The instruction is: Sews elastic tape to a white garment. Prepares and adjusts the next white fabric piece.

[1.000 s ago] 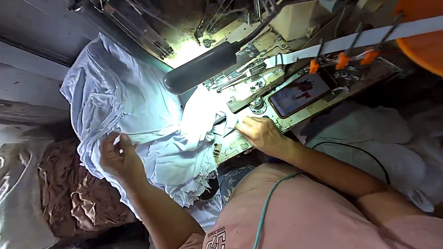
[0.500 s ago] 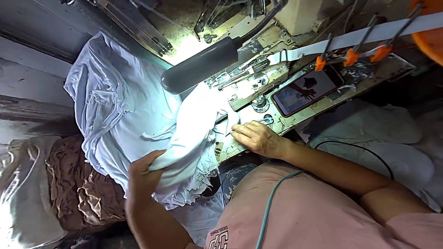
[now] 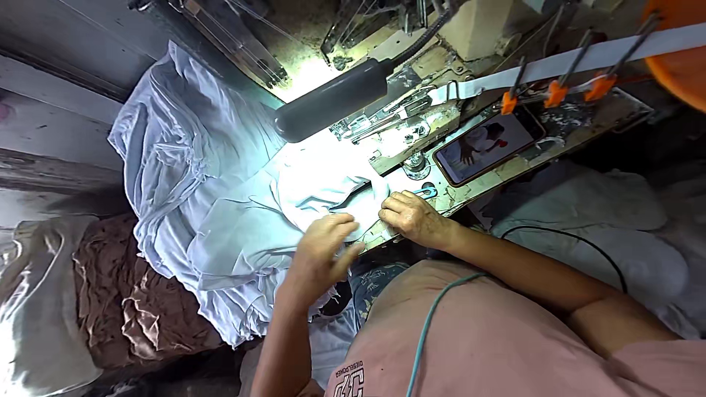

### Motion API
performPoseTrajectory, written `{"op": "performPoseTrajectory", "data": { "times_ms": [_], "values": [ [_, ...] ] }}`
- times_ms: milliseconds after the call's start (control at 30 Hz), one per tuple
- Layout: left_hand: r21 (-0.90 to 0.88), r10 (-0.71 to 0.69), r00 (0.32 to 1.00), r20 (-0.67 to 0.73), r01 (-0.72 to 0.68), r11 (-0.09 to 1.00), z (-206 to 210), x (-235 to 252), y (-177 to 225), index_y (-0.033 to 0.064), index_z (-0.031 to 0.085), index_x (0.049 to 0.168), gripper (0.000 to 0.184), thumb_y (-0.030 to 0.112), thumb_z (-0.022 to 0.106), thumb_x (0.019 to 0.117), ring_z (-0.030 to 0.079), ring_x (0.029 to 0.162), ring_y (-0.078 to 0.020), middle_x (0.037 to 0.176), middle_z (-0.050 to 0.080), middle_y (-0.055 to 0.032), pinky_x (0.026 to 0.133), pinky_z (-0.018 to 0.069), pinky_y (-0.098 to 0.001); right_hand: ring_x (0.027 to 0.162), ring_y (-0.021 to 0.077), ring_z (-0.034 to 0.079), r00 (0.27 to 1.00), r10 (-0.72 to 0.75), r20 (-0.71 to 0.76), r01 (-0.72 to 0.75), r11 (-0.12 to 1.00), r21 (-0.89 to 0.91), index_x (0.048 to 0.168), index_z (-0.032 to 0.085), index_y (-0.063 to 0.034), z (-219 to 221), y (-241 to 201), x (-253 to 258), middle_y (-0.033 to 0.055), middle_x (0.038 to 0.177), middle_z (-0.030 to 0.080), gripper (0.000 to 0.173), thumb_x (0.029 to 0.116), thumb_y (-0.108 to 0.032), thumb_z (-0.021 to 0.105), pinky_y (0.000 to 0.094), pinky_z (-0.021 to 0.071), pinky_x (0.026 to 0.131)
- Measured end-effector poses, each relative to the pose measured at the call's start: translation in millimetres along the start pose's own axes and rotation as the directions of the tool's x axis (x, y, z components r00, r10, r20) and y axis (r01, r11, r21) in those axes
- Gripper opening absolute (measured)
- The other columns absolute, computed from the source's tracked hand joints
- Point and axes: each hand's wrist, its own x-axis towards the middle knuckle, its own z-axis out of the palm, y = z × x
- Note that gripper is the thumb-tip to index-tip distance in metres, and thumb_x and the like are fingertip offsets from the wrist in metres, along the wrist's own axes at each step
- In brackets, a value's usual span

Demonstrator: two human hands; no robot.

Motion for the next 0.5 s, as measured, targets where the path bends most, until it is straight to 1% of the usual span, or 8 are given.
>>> {"op": "performPoseTrajectory", "data": {
  "times_ms": [33, 67, 133, 167, 233, 333, 400, 500],
  "values": [
    [0.021, 0.014, 0.996, 0.087, -0.016, 1.000, 13.1, 3.2, 0.4, 0.0008, 0.073, 0.114, 0.036, 0.032, 0.063, 0.0991, 0.068, 0.111, -0.0294, 0.119, 0.071, -0.0161, 0.097, 0.0532, -0.0483, 0.083, 0.0290, 0.068, 1.000, 0.006, -0.019, -0.006, 1.000, 0.031, 0.087, 0.072, -0.0011, -1.2, 0.2, 0.4, 0.0138, 0.087, 0.070, 0.015, 0.0939, 0.002, 0.060, 0.0388, 0.0528, 0.069],
    [0.077, 0.017, 0.991, 0.131, -0.027, 0.997, 23.6, 3.5, -2.7, 0.0006, 0.073, 0.113, 0.039, 0.034, 0.064, 0.0973, 0.069, 0.109, -0.0322, 0.119, 0.071, -0.0169, 0.095, 0.0534, -0.0509, 0.086, 0.0282, 0.068, 0.999, 0.017, -0.041, -0.015, 0.998, 0.067, 0.088, 0.073, -0.0010, -2.8, 0.1, 0.3, 0.0135, 0.089, 0.071, 0.015, 0.0947, 0.000, 0.060, 0.0380, 0.0539, 0.072],
    [0.177, -0.012, 0.987, 0.159, -0.017, 0.984, 34.4, -2.5, -11.8, -0.0017, 0.071, 0.107, 0.039, 0.035, 0.067, 0.0923, 0.069, 0.104, -0.0368, 0.114, 0.071, -0.0196, 0.089, 0.0541, -0.0546, 0.091, 0.0263, 0.070, 0.996, 0.050, -0.071, -0.040, 0.990, 0.137, 0.090, 0.074, -0.0006, -8.2, -0.4, -0.9, 0.0135, 0.092, 0.072, 0.016, 0.0962, -0.003, 0.060, 0.0361, 0.0559, 0.079],
    [0.201, -0.027, 0.986, 0.166, -0.007, 0.980, 35.6, -6.9, -15.0, -0.0023, 0.071, 0.103, 0.038, 0.033, 0.067, 0.0905, 0.069, 0.101, -0.0377, 0.112, 0.070, -0.0203, 0.085, 0.0546, -0.0547, 0.092, 0.0256, 0.070, 0.994, 0.065, -0.084, -0.052, 0.986, 0.157, 0.091, 0.075, -0.0005, -11.2, -0.7, -1.9, 0.0136, 0.093, 0.073, 0.016, 0.0966, -0.004, 0.060, 0.0353, 0.0565, 0.081],
    [0.222, -0.049, 0.982, 0.182, 0.007, 0.975, 36.3, -15.5, -16.9, -0.0029, 0.070, 0.099, 0.031, 0.026, 0.065, 0.0878, 0.069, 0.100, -0.0393, 0.112, 0.070, -0.0216, 0.081, 0.0553, -0.0543, 0.093, 0.0253, 0.071, 0.992, 0.085, -0.097, -0.071, 0.988, 0.139, 0.091, 0.075, -0.0007, -17.6, -1.4, -4.9, 0.0134, 0.094, 0.073, 0.016, 0.0968, -0.005, 0.061, 0.0349, 0.0574, 0.081],
    [0.251, -0.061, 0.982, 0.180, 0.014, 0.968, 39.4, -24.0, -15.3, -0.0024, 0.070, 0.101, 0.023, 0.013, 0.064, 0.0847, 0.069, 0.100, -0.0401, 0.111, 0.070, -0.0216, 0.082, 0.0550, -0.0554, 0.093, 0.0264, 0.069, 0.995, 0.099, -0.027, -0.098, 0.995, 0.027, 0.092, 0.076, -0.0034, -25.4, 0.1, -12.3, 0.0116, 0.097, 0.073, 0.017, 0.0981, -0.008, 0.061, 0.0381, 0.0554, 0.077],
    [0.277, -0.057, 0.985, 0.162, 0.010, 0.961, 41.6, -26.4, -14.7, -0.0022, 0.071, 0.100, 0.019, 0.010, 0.062, 0.0872, 0.070, 0.098, -0.0399, 0.109, 0.070, -0.0212, 0.081, 0.0545, -0.0555, 0.094, 0.0276, 0.069, 0.993, 0.117, 0.018, -0.116, 0.993, -0.031, 0.089, 0.075, -0.0037, -25.6, 3.1, -17.3, 0.0110, 0.096, 0.073, 0.016, 0.0954, -0.003, 0.060, 0.0410, 0.0531, 0.077],
    [0.312, -0.061, 0.993, 0.101, 0.027, 0.950, 44.9, -28.4, -19.3, -0.0028, 0.071, 0.094, 0.016, 0.002, 0.055, 0.0942, 0.071, 0.092, -0.0378, 0.100, 0.071, -0.0201, 0.079, 0.0560, -0.0526, 0.093, 0.0288, 0.069, 0.989, 0.146, 0.001, -0.145, 0.986, -0.085, 0.088, 0.074, -0.0030, -26.0, 5.5, -20.1, 0.0112, 0.095, 0.073, 0.016, 0.0924, 0.003, 0.060, 0.0424, 0.0531, 0.077]
  ]
}}
